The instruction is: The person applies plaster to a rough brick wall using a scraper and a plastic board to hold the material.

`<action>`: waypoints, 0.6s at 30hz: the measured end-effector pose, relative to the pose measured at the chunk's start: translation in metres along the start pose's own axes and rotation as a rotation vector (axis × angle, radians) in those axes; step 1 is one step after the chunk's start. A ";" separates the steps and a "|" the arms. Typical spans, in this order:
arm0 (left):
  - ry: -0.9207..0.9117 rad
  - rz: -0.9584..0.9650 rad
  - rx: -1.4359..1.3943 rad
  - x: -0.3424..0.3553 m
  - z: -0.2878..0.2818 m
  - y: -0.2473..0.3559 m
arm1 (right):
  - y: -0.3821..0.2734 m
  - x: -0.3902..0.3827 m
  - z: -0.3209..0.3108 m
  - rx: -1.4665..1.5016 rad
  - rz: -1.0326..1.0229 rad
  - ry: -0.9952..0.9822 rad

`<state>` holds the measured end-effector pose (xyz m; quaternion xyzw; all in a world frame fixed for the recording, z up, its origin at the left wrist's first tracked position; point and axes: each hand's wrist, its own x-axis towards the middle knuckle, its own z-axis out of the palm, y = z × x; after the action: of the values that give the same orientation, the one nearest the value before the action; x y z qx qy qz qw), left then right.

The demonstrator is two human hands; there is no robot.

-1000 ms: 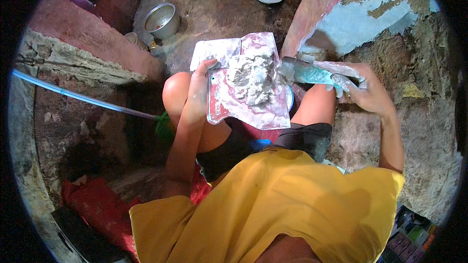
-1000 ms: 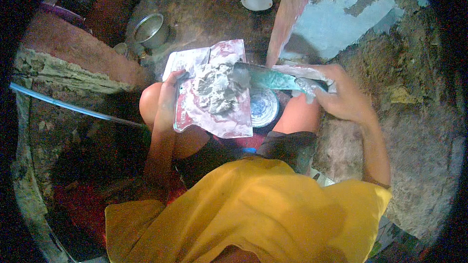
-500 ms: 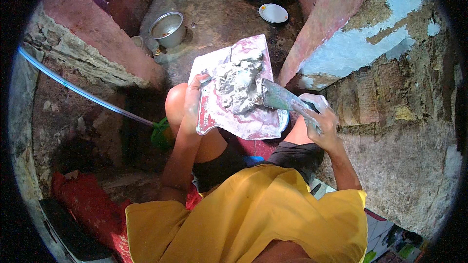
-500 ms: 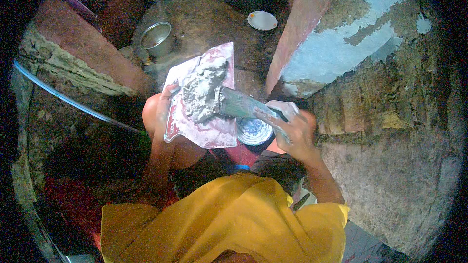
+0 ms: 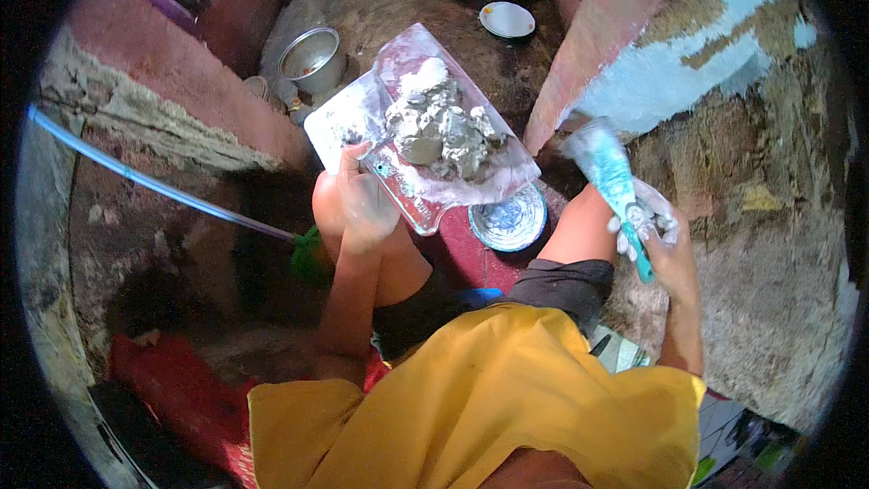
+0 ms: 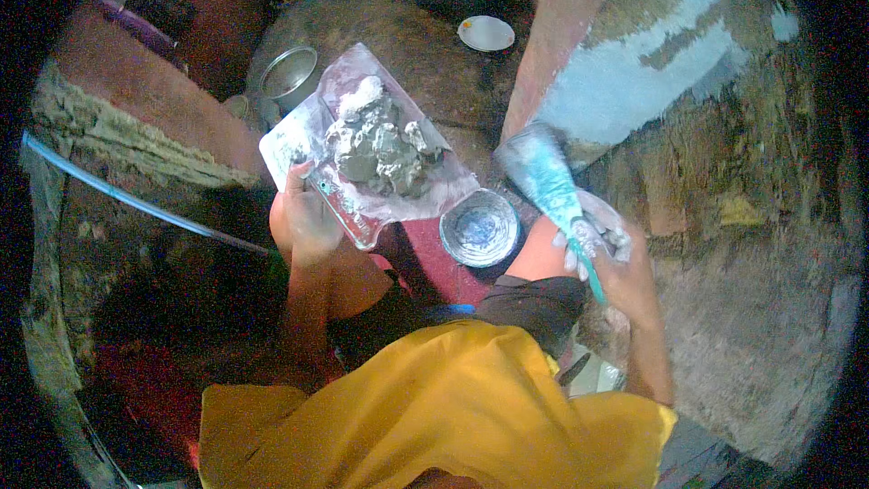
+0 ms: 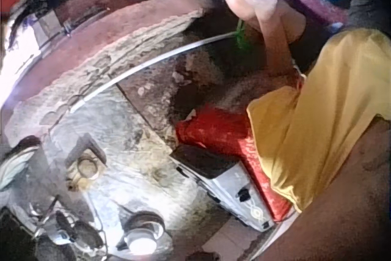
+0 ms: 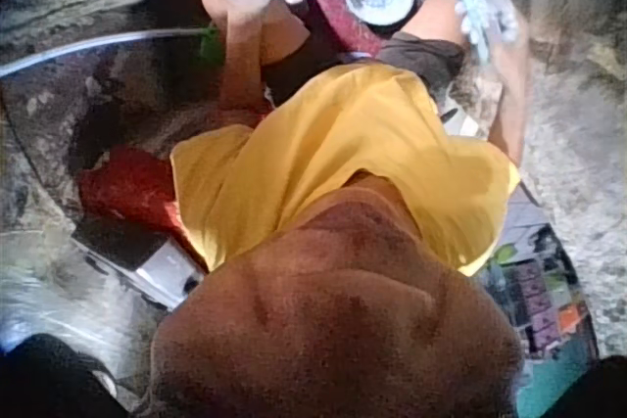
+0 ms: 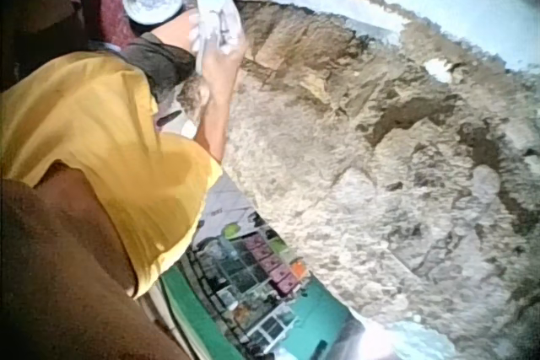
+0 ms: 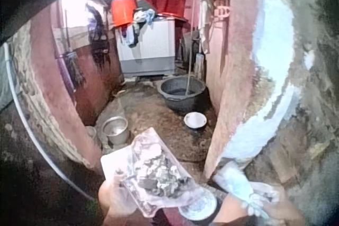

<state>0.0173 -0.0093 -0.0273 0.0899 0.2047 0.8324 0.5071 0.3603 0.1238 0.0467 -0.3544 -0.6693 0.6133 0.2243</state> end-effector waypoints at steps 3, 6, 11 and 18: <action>0.037 0.063 0.221 0.002 -0.019 -0.001 | -0.009 0.002 0.021 0.050 0.166 -0.172; 0.140 0.162 0.313 -0.001 0.017 -0.002 | -0.019 0.007 0.027 0.016 0.204 -0.223; 0.181 0.126 0.187 -0.009 0.039 -0.004 | -0.013 0.008 0.039 -0.026 0.230 -0.223; 0.123 -0.055 0.347 -0.011 0.031 0.002 | 0.001 0.016 0.048 -0.009 0.014 -0.196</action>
<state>0.0321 -0.0122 0.0018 0.1192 0.3781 0.7746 0.4928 0.3147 0.1035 0.0368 -0.2982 -0.6882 0.6437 0.1521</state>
